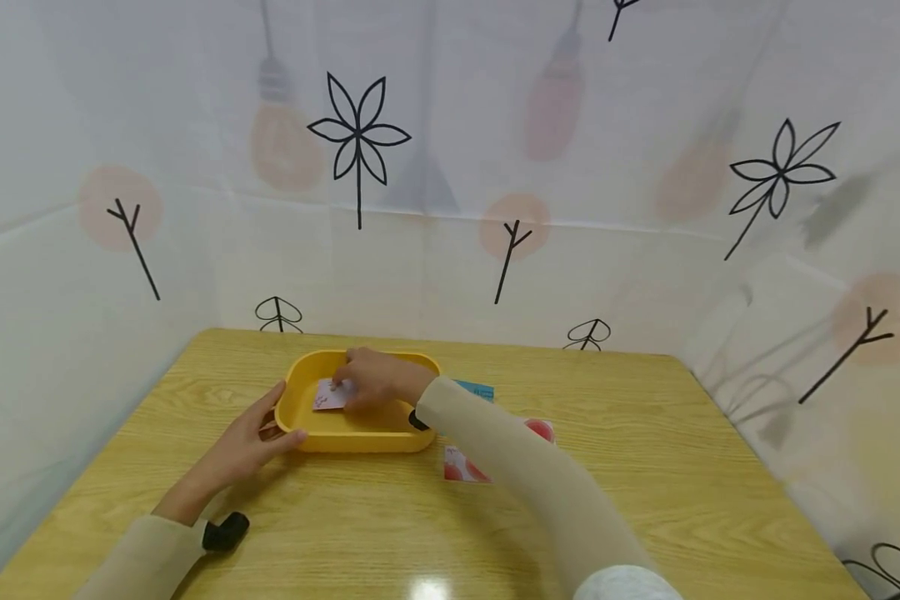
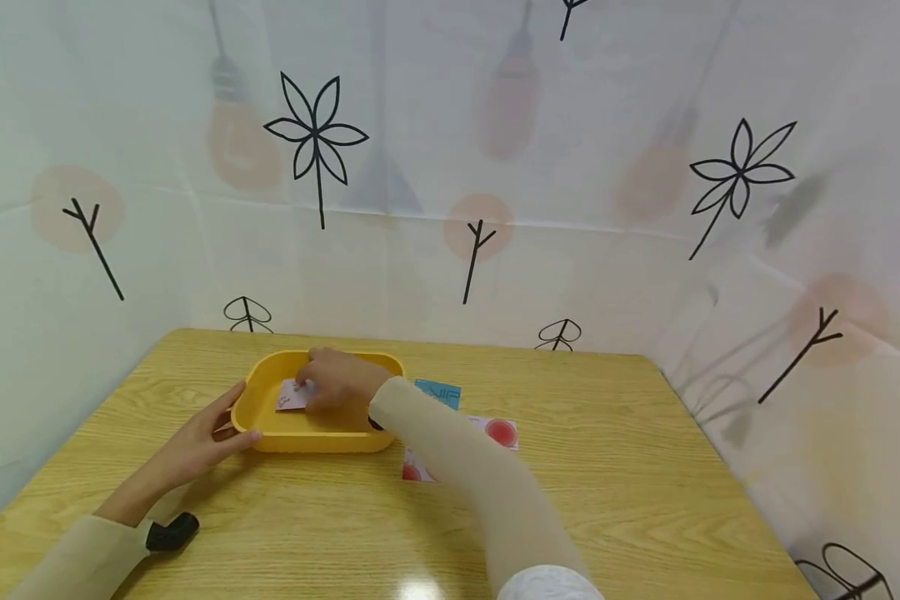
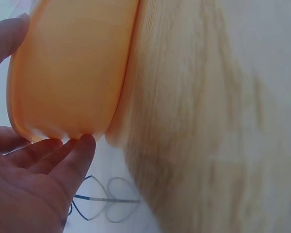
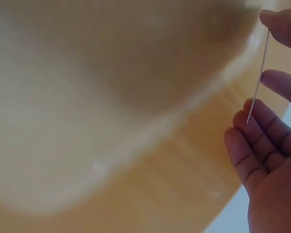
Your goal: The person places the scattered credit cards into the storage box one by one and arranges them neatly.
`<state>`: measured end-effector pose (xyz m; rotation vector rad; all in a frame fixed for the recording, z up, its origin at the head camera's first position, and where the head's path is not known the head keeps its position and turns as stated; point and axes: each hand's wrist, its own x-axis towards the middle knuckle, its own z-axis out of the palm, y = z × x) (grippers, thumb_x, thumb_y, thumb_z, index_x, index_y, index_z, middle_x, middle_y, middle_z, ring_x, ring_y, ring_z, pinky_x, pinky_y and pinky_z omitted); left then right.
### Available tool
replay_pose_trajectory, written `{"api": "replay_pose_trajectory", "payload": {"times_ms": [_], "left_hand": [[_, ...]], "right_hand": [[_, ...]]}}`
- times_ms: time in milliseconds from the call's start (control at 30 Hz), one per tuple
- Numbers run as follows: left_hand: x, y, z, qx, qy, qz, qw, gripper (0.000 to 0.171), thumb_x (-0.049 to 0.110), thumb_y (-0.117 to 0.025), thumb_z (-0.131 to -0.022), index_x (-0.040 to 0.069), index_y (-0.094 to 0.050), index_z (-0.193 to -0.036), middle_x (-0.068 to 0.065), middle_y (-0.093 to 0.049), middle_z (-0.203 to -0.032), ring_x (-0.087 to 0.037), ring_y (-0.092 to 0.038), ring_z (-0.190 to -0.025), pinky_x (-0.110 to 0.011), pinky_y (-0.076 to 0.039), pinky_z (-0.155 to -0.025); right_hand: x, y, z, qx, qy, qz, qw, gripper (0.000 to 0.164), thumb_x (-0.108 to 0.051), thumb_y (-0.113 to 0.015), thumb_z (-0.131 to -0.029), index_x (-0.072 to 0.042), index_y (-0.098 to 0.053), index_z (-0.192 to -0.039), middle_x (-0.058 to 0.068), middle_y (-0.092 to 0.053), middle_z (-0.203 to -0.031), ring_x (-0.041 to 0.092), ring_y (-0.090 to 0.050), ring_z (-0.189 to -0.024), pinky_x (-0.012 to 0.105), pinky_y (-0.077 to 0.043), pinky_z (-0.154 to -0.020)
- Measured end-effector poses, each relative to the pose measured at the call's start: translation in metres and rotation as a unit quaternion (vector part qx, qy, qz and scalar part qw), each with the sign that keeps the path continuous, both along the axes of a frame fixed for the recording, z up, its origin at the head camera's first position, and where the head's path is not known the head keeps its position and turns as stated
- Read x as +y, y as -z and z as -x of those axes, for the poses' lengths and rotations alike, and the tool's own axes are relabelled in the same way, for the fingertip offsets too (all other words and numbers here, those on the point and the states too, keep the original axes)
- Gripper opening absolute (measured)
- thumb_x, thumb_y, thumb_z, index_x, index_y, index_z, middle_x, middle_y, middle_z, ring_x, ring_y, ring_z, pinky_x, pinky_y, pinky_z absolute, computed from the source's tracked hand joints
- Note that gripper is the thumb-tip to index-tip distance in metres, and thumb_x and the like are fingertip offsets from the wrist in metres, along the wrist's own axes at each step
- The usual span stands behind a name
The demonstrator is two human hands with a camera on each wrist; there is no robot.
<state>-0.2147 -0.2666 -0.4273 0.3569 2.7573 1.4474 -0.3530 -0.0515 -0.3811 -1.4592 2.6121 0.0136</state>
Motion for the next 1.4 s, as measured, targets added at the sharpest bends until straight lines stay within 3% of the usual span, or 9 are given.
{"api": "replay_pose_trajectory", "payload": {"times_ms": [667,967,1400], "left_hand": [[0.001,-0.001,0.000,0.007,-0.001,0.000,1.0000,0.096,0.039,-0.068,-0.088,-0.001,-0.008,-0.152,-0.025,-0.015,-0.155,-0.041,-0.035,-0.134,-0.043,-0.040,-0.100],[0.001,-0.001,0.000,0.007,-0.001,-0.003,1.0000,0.096,0.039,-0.068,-0.088,0.000,-0.008,-0.153,-0.024,-0.015,-0.155,-0.041,-0.035,-0.134,-0.043,-0.041,-0.100],[0.002,0.000,-0.001,0.002,-0.005,0.000,1.0000,0.097,0.041,-0.068,-0.087,0.001,-0.008,-0.153,-0.024,-0.015,-0.155,-0.041,-0.034,-0.134,-0.043,-0.040,-0.101]], "right_hand": [[-0.007,0.015,0.000,-0.031,0.035,0.005,0.999,0.041,-0.042,-0.065,-0.090,-0.029,-0.060,-0.128,-0.007,-0.047,-0.100,0.010,-0.047,-0.087,0.020,-0.042,-0.078],[-0.008,0.017,0.002,-0.043,0.046,0.009,0.998,0.041,-0.041,-0.064,-0.091,-0.026,-0.060,-0.128,-0.009,-0.054,-0.112,0.006,-0.049,-0.096,0.022,-0.042,-0.097],[-0.005,0.018,0.001,-0.050,0.061,0.012,0.997,0.039,-0.041,-0.065,-0.090,-0.024,-0.062,-0.124,-0.010,-0.056,-0.107,0.008,-0.050,-0.092,0.022,-0.044,-0.092]]}}
